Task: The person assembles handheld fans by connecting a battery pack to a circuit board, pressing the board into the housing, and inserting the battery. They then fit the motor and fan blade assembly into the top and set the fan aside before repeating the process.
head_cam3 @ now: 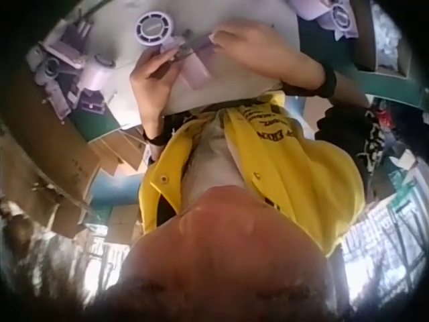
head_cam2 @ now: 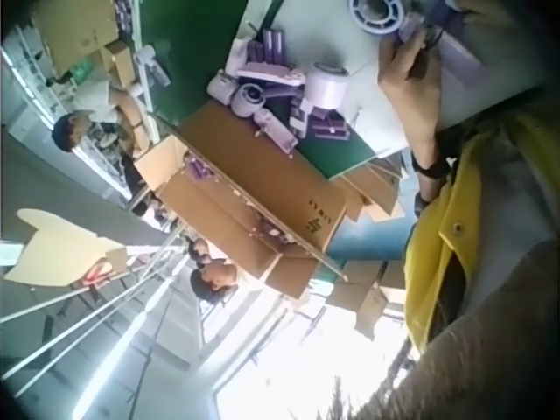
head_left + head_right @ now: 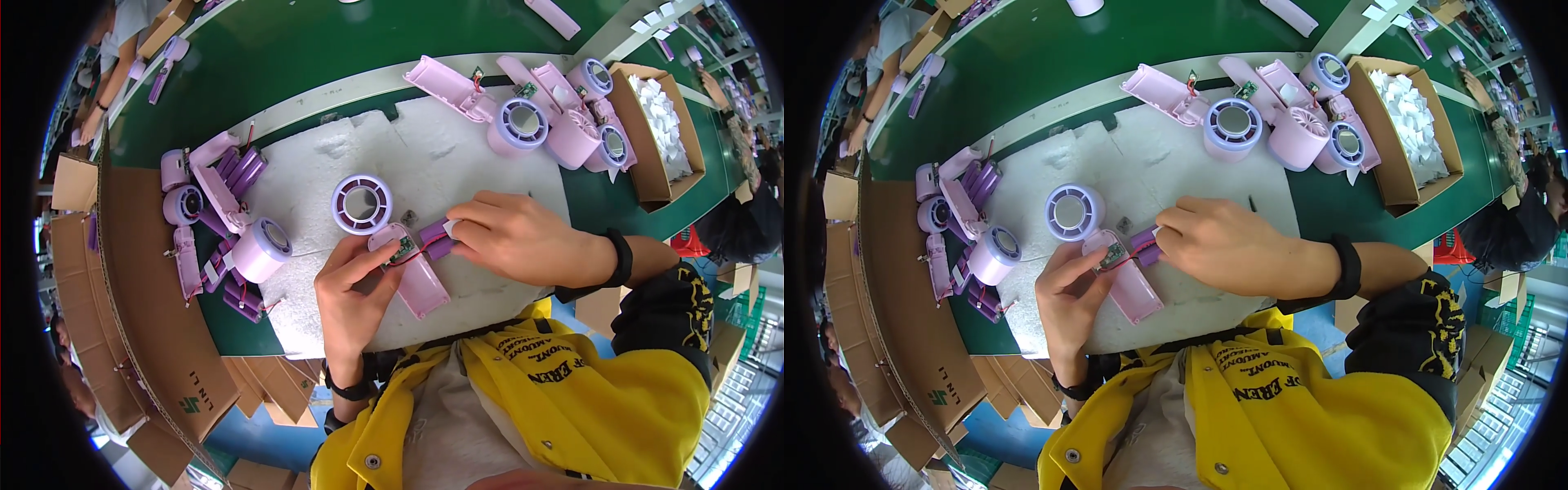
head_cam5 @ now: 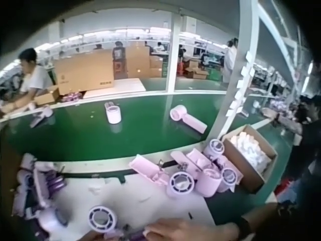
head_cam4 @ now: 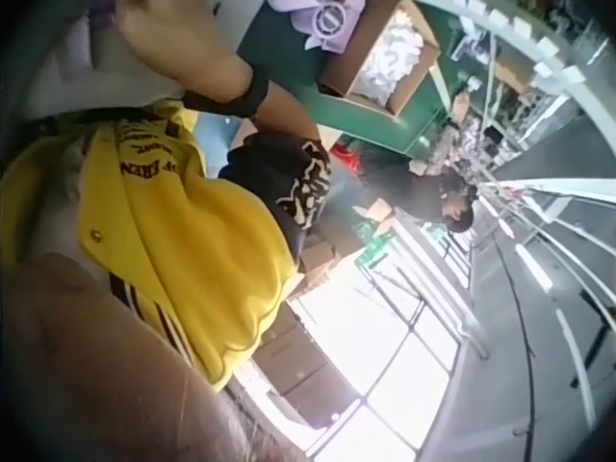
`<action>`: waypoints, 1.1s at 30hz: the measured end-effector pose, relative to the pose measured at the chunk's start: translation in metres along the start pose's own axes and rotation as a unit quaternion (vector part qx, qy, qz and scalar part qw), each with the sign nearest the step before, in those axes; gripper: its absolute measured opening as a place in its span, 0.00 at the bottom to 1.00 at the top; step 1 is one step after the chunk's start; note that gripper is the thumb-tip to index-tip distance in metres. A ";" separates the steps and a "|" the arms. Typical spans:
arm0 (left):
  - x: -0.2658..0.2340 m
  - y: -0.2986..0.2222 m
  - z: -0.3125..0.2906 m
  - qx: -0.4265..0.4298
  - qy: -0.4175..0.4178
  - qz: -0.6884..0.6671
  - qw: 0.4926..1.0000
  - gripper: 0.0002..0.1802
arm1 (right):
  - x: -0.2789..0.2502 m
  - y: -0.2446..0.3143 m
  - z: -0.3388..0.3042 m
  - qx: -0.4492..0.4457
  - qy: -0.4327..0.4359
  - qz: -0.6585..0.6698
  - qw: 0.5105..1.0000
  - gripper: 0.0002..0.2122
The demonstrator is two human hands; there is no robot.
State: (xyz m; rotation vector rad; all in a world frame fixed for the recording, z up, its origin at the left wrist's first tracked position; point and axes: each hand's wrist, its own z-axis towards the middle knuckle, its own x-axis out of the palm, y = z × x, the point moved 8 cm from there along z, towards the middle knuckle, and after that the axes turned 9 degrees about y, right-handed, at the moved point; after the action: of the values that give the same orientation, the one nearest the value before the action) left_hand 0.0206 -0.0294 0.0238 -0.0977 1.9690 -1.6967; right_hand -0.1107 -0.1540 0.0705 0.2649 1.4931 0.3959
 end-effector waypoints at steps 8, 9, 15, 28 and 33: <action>0.002 0.000 -0.001 0.022 -0.010 -0.013 1.000 0.21 | -0.024 -0.035 -0.014 0.042 -0.018 0.102 0.994 0.07; 0.001 -0.001 -0.003 0.014 -0.011 -0.003 1.000 0.21 | -0.045 -0.049 -0.024 0.100 -0.061 0.163 0.980 0.06; 0.001 -0.009 0.000 0.021 -0.007 0.006 1.000 0.21 | -0.174 -0.153 -0.182 0.512 -0.212 -0.162 0.816 0.06; -0.001 -0.009 0.005 0.042 -0.018 0.049 0.998 0.22 | 0.009 -0.011 0.016 -0.034 0.006 0.077 0.996 0.21; 0.003 -0.012 0.004 0.041 -0.005 0.057 0.998 0.22 | 0.009 -0.016 0.010 -0.063 0.016 0.174 0.983 0.17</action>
State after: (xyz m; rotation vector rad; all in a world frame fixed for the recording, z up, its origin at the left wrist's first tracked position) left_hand 0.0165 -0.0362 0.0335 0.0356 1.8591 -1.6969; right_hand -0.0989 -0.1639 0.0569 0.4227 1.4472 0.7753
